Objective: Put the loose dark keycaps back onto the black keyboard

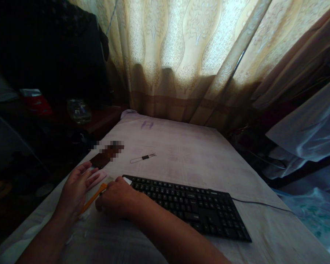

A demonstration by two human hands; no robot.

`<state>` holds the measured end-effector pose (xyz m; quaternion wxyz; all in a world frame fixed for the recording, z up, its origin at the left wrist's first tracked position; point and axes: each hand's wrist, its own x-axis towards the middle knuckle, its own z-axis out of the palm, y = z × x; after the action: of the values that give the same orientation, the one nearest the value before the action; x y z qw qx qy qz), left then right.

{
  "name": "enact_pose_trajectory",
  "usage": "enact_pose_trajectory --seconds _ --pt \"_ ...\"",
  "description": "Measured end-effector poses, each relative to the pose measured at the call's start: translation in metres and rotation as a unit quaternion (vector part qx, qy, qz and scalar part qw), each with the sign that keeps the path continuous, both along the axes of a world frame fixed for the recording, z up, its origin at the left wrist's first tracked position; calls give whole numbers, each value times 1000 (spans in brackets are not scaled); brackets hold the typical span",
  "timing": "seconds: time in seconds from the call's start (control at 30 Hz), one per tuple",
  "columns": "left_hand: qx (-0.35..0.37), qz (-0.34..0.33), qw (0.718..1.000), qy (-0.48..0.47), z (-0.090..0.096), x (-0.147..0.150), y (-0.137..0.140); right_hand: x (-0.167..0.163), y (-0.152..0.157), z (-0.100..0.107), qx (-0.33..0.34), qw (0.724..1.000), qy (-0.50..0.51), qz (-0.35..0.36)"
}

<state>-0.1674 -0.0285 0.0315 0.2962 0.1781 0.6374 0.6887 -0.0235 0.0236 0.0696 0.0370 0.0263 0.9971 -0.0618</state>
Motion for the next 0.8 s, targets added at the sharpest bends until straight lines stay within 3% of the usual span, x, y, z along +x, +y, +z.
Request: enact_pose_trajectory --seconds 0.23,0.37,0.43,0.5,0.57,0.63,0.7,0.8 --pt "-28 -30 997 58 -8 -1 2 9 -33 -2 -3 998 -28 48" --pt "-59 -81 989 110 -10 6 1 38 -37 14 -93 994 3 48" --pt "-75 -117 980 145 -11 15 0 59 -28 21 -163 985 63 -1" --pt "-83 -151 968 180 -13 26 0 78 -13 24 -203 965 111 -125" --pt "-86 -182 958 207 -15 37 -1 89 4 22 -205 925 149 -284" --pt "-93 -206 939 259 -18 43 -2 90 19 15 -175 887 178 -389" --pt "-107 -225 911 329 -22 45 -2 82 28 7 -141 880 188 -413" --pt "-130 -242 878 392 -27 41 -2 60 33 -3 -100 906 161 -379"
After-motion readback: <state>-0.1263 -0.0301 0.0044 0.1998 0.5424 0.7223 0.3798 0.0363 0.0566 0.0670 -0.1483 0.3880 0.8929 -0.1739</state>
